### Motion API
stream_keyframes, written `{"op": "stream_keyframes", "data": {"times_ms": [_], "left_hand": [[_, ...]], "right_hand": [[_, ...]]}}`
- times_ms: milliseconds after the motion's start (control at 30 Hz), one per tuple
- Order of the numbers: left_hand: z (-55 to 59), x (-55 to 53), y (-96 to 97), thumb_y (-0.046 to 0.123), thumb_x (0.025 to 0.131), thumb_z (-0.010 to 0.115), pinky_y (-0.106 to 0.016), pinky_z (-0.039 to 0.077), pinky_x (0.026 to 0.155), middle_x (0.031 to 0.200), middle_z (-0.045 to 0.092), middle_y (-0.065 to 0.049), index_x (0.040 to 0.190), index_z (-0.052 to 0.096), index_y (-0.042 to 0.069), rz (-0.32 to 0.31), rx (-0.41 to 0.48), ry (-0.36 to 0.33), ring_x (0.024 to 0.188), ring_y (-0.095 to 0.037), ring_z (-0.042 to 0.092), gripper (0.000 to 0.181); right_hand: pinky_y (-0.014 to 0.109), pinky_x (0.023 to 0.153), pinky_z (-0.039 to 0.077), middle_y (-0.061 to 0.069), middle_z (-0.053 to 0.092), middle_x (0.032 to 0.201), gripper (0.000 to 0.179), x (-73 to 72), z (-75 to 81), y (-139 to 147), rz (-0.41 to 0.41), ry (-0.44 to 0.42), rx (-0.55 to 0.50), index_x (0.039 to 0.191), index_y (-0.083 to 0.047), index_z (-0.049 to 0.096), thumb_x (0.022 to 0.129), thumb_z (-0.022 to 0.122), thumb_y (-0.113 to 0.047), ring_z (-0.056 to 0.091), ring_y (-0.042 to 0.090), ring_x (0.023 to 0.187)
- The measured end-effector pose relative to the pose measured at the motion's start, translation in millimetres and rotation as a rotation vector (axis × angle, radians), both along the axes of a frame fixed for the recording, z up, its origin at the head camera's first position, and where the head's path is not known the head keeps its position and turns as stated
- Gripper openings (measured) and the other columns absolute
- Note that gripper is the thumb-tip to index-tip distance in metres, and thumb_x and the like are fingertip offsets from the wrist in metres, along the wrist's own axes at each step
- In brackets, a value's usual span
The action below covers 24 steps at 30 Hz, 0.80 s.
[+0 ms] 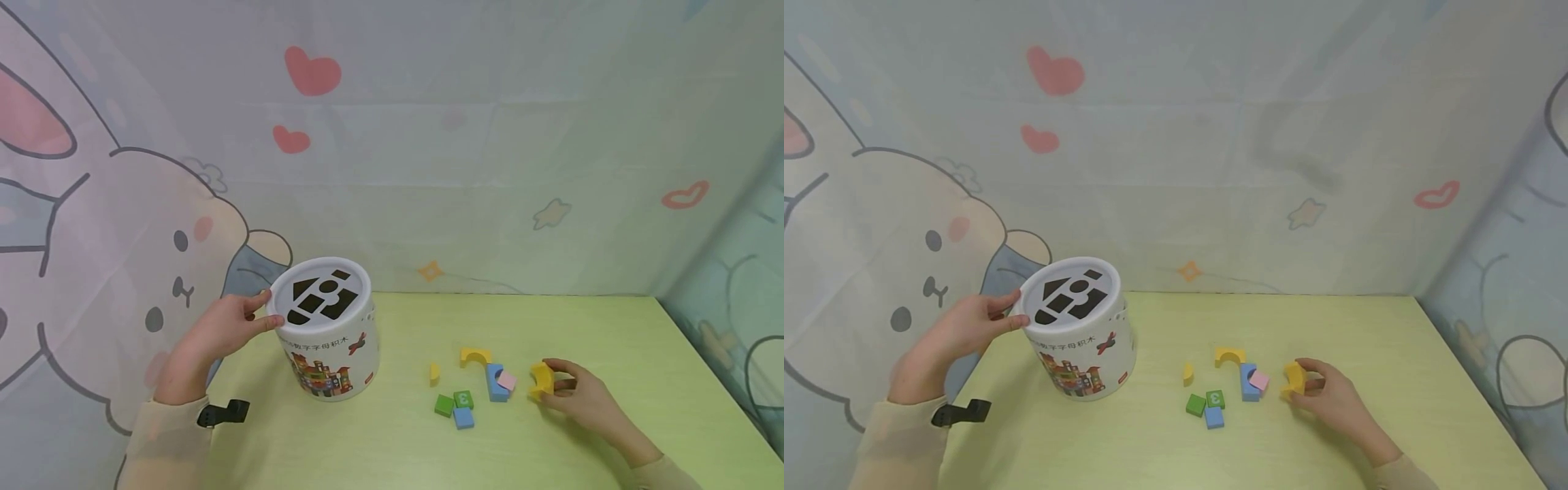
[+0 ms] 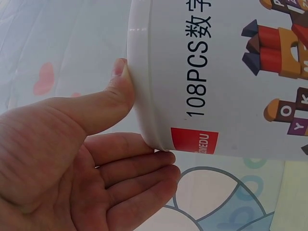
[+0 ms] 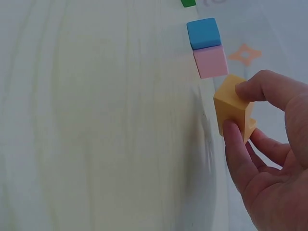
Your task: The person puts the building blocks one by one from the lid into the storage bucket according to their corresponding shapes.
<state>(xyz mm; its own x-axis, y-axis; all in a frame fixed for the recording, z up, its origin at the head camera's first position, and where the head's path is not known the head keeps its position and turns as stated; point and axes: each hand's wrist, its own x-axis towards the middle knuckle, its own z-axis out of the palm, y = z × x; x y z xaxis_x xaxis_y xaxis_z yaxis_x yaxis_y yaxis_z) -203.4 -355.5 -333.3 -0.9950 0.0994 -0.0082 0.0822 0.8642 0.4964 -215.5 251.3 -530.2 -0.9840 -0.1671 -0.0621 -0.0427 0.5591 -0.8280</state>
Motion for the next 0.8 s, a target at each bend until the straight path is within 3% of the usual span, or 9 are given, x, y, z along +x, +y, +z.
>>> {"op": "stream_keyframes", "data": {"times_ms": [267,433,533,667,767,800], "left_hand": [[0.2,0.6,-0.2,0.044,0.099,0.077,-0.038,0.037,0.062,0.075,0.037,-0.002,0.159,0.043,-0.001,-0.001,0.006,-0.001,0.069,-0.022,0.04,0.082],[-0.1,0.2,-0.4,0.044,0.1,0.077,-0.038,0.04,0.064,0.08,0.05,-0.005,0.159,0.044,0.0,0.005,0.002,-0.002,0.073,-0.024,0.045,0.081],[0.0,0.2,-0.9,0.045,0.099,0.077,-0.038,0.04,0.065,0.085,0.056,-0.009,0.159,0.044,0.0,0.006,-0.001,-0.001,0.075,-0.025,0.046,0.082],[0.3,1.0,-1.5,0.047,0.099,0.077,-0.04,0.043,0.067,0.11,0.069,-0.027,0.159,0.044,-0.001,0.002,-0.004,-0.002,0.08,-0.027,0.051,0.083],[0.4,1.8,-1.8,0.047,0.1,0.077,-0.041,0.045,0.07,0.137,0.062,-0.037,0.159,0.044,-0.001,-0.003,-0.007,-0.003,0.087,-0.03,0.056,0.083],[0.5,2.0,-1.9,0.047,0.1,0.077,-0.042,0.046,0.071,0.138,0.061,-0.038,0.159,0.043,-0.001,-0.004,-0.007,-0.004,0.088,-0.03,0.056,0.083]], "right_hand": [[0.029,0.075,0.057,0.027,0.054,0.15,0.081,-1.7,2.9,-0.7,-0.013,0.003,-0.017,0.156,0.002,0.049,0.091,0.089,-0.023,0.066,0.029,0.113],[0.028,0.077,0.057,0.023,0.064,0.136,0.077,-2.1,6.7,-2.6,-0.017,0.021,-0.049,0.155,0.0,0.05,0.093,0.087,-0.025,0.066,0.032,0.115],[0.027,0.081,0.058,0.024,0.064,0.137,0.074,-1.7,9.1,-4.8,-0.003,0.054,-0.096,0.155,0.0,0.05,0.094,0.086,-0.022,0.065,0.037,0.119],[0.026,0.083,0.059,0.026,0.061,0.14,0.072,-1.4,13.4,-7.3,0.005,0.083,-0.123,0.155,0.001,0.049,0.096,0.084,-0.019,0.064,0.041,0.121],[0.025,0.083,0.058,0.026,0.061,0.141,0.073,-1.6,16.7,-9.0,-0.013,0.084,-0.116,0.156,0.001,0.048,0.096,0.084,-0.02,0.065,0.039,0.12],[0.025,0.083,0.058,0.026,0.061,0.14,0.074,-2.0,17.7,-9.5,-0.022,0.083,-0.117,0.157,0.001,0.048,0.096,0.084,-0.02,0.065,0.039,0.119]]}}
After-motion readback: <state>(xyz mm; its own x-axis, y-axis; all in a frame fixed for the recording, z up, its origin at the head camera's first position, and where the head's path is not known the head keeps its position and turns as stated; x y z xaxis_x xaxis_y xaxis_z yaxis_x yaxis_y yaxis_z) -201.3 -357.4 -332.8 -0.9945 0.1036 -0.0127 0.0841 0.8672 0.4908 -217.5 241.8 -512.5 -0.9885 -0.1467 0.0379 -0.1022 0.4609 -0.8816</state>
